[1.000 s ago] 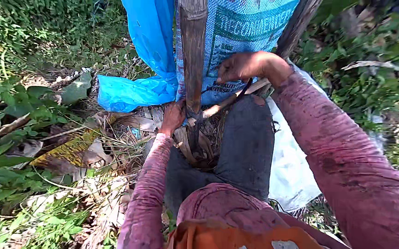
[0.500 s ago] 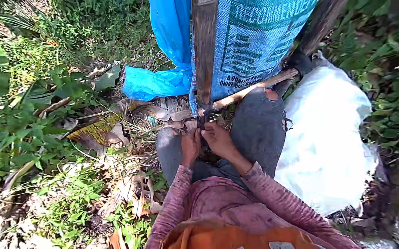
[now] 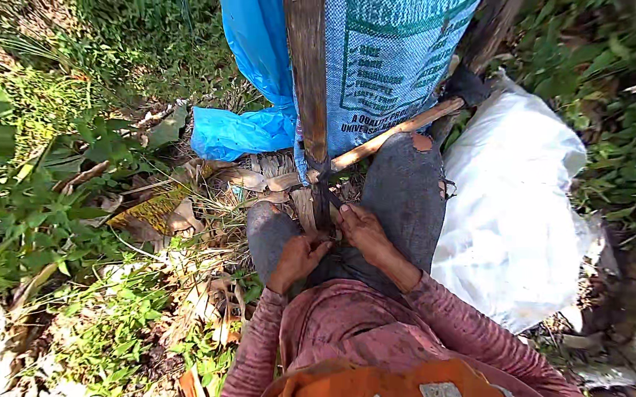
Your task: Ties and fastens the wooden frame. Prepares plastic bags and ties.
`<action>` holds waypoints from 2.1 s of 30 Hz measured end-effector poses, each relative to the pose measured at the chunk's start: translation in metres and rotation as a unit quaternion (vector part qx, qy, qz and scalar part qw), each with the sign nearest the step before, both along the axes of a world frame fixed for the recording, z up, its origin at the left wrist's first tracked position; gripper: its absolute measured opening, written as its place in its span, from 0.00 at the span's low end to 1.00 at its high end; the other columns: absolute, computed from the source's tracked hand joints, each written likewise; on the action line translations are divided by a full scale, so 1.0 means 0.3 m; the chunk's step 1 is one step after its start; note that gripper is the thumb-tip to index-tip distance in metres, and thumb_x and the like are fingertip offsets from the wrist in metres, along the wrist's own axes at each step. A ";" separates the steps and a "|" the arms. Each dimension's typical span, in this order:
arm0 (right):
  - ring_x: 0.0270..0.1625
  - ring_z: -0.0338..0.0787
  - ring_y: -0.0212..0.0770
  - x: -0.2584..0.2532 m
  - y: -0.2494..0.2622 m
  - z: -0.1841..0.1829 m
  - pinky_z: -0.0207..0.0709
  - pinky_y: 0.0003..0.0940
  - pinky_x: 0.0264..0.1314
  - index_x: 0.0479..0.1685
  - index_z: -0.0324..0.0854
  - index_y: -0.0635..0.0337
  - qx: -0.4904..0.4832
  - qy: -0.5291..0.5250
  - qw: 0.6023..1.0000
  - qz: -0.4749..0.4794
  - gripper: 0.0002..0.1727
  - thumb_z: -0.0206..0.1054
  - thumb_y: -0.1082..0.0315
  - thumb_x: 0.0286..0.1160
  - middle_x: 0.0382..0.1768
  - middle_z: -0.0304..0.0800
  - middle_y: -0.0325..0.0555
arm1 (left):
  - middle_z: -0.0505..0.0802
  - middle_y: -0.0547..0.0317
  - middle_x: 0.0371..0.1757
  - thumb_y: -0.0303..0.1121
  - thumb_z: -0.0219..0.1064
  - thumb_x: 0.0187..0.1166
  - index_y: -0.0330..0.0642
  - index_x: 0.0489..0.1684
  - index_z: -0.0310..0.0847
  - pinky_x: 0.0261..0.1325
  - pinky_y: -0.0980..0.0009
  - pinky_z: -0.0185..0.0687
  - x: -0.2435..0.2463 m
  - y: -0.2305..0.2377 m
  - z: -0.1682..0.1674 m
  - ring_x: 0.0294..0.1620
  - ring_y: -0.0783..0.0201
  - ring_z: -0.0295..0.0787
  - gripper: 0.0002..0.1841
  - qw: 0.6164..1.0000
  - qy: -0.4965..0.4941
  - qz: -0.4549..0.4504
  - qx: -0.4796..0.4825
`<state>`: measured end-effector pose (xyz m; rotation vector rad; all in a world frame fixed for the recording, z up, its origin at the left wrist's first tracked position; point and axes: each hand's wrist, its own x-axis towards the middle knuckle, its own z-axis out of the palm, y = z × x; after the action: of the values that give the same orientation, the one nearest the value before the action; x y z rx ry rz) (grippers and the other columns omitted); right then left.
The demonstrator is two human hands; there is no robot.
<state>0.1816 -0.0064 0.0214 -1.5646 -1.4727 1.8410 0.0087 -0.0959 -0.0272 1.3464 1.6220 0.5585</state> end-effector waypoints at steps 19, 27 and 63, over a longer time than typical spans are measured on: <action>0.25 0.82 0.37 -0.127 0.663 0.281 0.77 0.37 0.29 0.42 0.78 0.58 0.477 -0.127 0.858 0.141 0.03 0.63 0.68 0.78 0.26 0.83 0.41 | 0.93 0.56 0.54 0.41 0.70 0.79 0.29 0.71 0.71 0.65 0.68 0.88 -0.197 0.652 0.037 0.55 0.71 0.91 0.28 0.958 -0.231 0.051 0.161; 0.32 0.90 0.71 -0.319 0.906 0.013 0.76 0.66 0.30 0.49 0.81 0.67 0.572 -0.230 0.696 0.367 0.12 0.65 0.66 0.77 0.26 0.87 0.65 | 0.97 0.64 0.49 0.27 0.54 0.78 0.49 0.45 0.91 0.60 0.67 0.87 -0.345 0.814 -0.054 0.53 0.70 0.93 0.16 0.879 -0.468 0.009 0.091; 0.53 0.93 0.51 -0.056 0.158 0.027 0.87 0.51 0.57 0.65 0.83 0.62 0.217 -0.205 0.926 0.231 0.24 0.57 0.51 0.89 0.57 0.89 0.56 | 0.89 0.53 0.29 0.34 0.48 0.92 0.29 0.44 0.85 0.42 0.63 0.86 0.104 0.095 -0.116 0.31 0.64 0.87 0.20 0.975 -0.045 0.213 0.038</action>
<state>0.1649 0.0409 0.0295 -1.5159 -2.4153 1.2751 0.0400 -0.0675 -0.0620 1.0083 1.8372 0.9295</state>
